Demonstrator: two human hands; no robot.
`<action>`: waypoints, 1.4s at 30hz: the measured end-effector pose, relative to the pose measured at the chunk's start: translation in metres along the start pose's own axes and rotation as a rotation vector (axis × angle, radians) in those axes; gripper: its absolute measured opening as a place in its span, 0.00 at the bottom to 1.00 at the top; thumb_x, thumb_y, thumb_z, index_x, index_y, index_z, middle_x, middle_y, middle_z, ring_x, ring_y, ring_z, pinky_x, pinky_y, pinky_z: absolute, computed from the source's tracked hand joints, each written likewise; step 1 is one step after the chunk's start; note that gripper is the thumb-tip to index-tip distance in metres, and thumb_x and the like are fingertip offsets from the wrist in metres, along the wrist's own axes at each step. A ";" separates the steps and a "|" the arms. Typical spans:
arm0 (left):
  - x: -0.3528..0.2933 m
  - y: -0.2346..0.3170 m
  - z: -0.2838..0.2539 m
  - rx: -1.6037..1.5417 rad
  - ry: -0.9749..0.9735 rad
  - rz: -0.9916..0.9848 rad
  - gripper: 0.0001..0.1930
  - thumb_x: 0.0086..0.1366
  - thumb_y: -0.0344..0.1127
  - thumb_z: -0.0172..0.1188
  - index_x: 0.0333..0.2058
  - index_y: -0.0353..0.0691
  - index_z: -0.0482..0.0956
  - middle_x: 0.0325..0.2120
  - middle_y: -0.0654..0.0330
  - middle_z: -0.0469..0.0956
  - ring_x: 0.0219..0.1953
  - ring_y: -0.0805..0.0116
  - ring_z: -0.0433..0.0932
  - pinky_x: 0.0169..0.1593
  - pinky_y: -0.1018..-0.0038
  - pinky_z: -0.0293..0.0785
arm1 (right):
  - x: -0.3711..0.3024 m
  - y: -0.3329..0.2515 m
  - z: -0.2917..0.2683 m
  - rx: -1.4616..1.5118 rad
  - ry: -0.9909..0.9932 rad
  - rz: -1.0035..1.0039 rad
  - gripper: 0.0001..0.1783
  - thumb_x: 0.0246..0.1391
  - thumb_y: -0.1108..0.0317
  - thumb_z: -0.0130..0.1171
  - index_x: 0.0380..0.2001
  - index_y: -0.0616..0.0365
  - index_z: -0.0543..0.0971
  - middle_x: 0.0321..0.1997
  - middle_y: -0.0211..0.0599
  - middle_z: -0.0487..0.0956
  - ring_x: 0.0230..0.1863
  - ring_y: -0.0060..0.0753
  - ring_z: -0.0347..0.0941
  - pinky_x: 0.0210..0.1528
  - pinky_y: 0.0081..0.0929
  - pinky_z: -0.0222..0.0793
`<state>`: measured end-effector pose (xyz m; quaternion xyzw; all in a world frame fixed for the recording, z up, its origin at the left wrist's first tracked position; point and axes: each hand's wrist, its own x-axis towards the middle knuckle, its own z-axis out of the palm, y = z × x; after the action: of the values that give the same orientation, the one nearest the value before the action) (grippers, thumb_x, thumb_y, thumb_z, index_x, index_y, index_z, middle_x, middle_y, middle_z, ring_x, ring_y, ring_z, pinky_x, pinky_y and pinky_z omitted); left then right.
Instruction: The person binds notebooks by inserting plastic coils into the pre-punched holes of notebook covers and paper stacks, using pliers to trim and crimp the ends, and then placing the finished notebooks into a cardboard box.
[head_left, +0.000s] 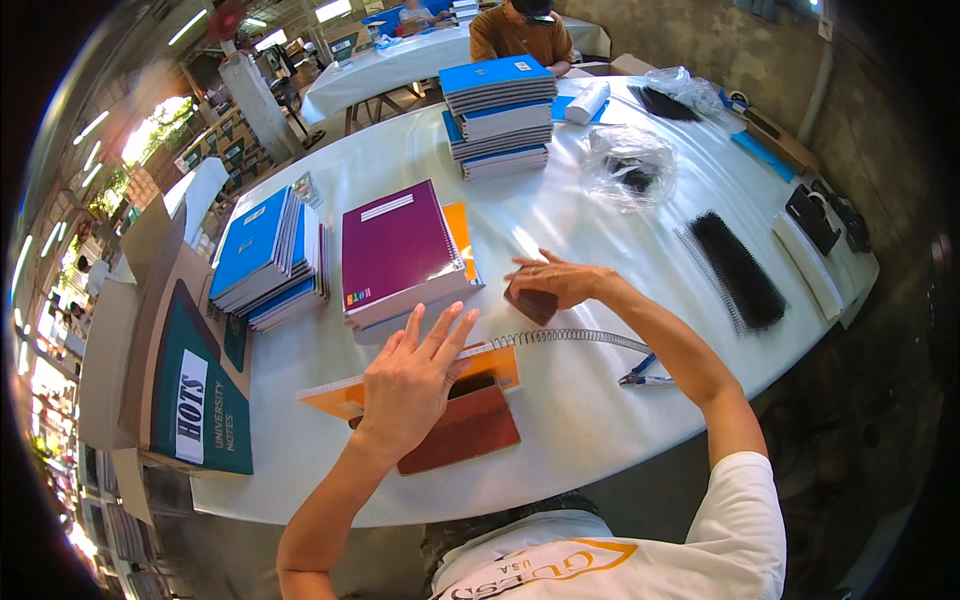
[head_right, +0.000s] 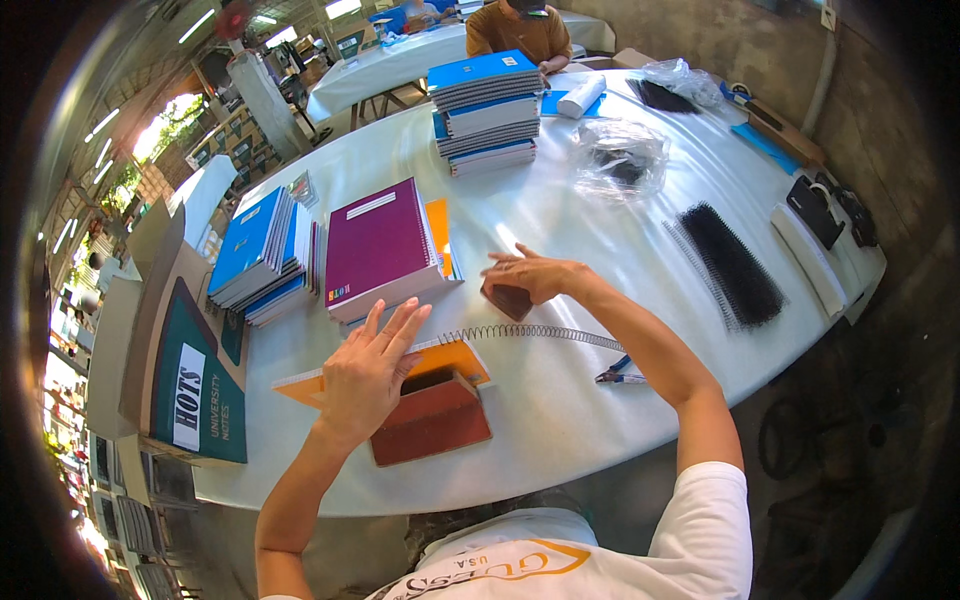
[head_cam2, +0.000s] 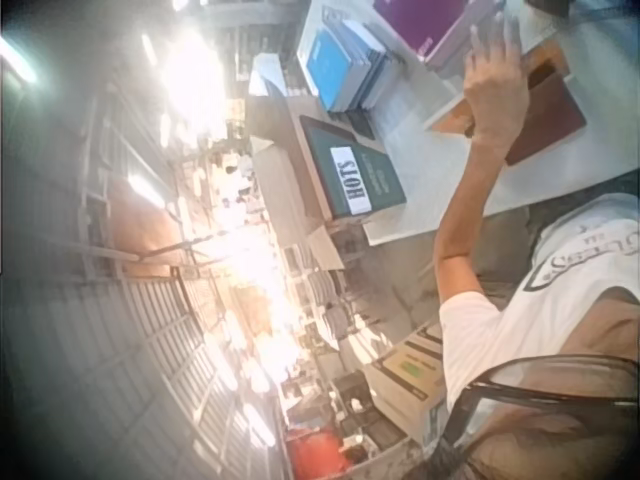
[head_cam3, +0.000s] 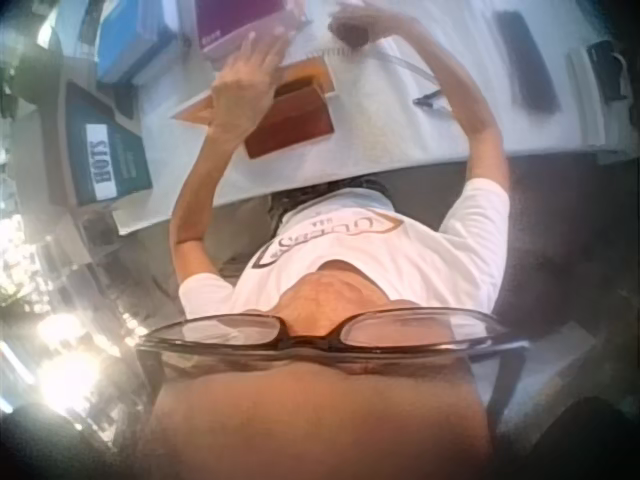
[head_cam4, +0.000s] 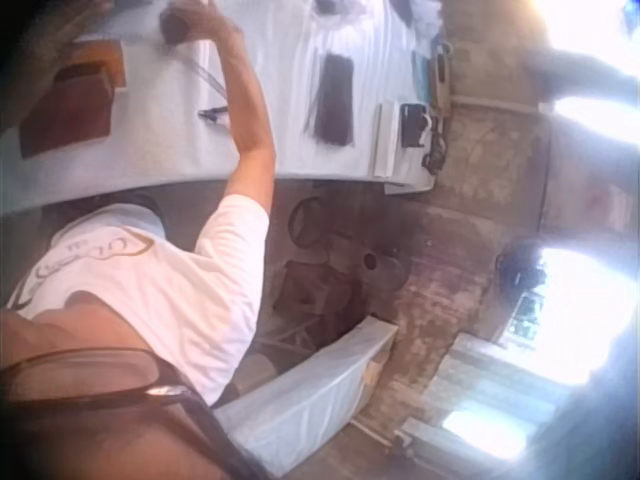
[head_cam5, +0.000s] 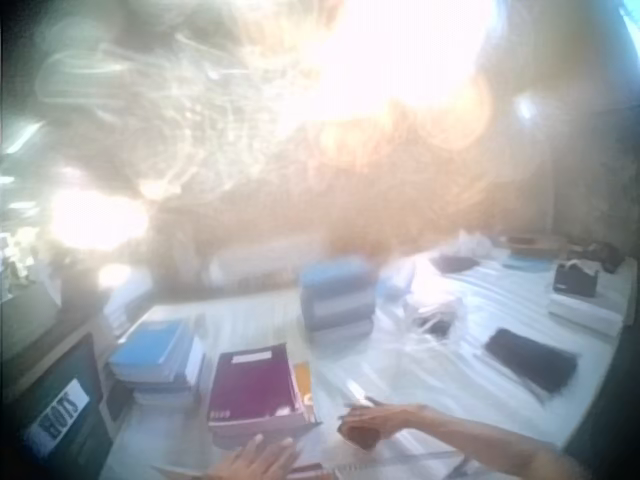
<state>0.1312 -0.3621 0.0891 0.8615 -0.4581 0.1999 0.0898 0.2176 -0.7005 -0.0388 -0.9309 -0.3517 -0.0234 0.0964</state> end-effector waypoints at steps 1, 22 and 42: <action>0.001 0.000 -0.001 -0.046 -0.027 0.000 0.34 0.58 0.39 0.65 0.64 0.55 0.66 0.60 0.61 0.71 0.55 0.49 0.75 0.56 0.57 0.72 | -0.005 0.001 0.007 -0.108 0.020 -0.026 0.18 0.48 0.59 0.66 0.43 0.44 0.75 0.62 0.26 0.70 0.70 0.45 0.57 0.66 0.60 0.50; -0.008 -0.007 -0.021 0.112 -0.099 -0.036 0.39 0.58 0.46 0.66 0.67 0.56 0.60 0.55 0.59 0.76 0.53 0.51 0.77 0.56 0.51 0.70 | 0.007 -0.066 -0.069 0.737 -0.070 0.363 0.33 0.53 0.50 0.62 0.57 0.61 0.74 0.58 0.66 0.72 0.61 0.59 0.69 0.60 0.40 0.66; -0.006 0.011 -0.004 -0.115 0.063 -0.210 0.46 0.51 0.56 0.66 0.68 0.55 0.58 0.46 0.57 0.81 0.49 0.55 0.80 0.57 0.54 0.71 | 0.002 -0.111 -0.106 1.111 -0.113 -0.287 0.30 0.56 0.50 0.59 0.53 0.64 0.78 0.61 0.56 0.72 0.64 0.51 0.67 0.64 0.40 0.61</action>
<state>0.1186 -0.3625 0.0902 0.8915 -0.3730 0.1896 0.1737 0.1485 -0.6389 0.0836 -0.6833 -0.4388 0.2017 0.5477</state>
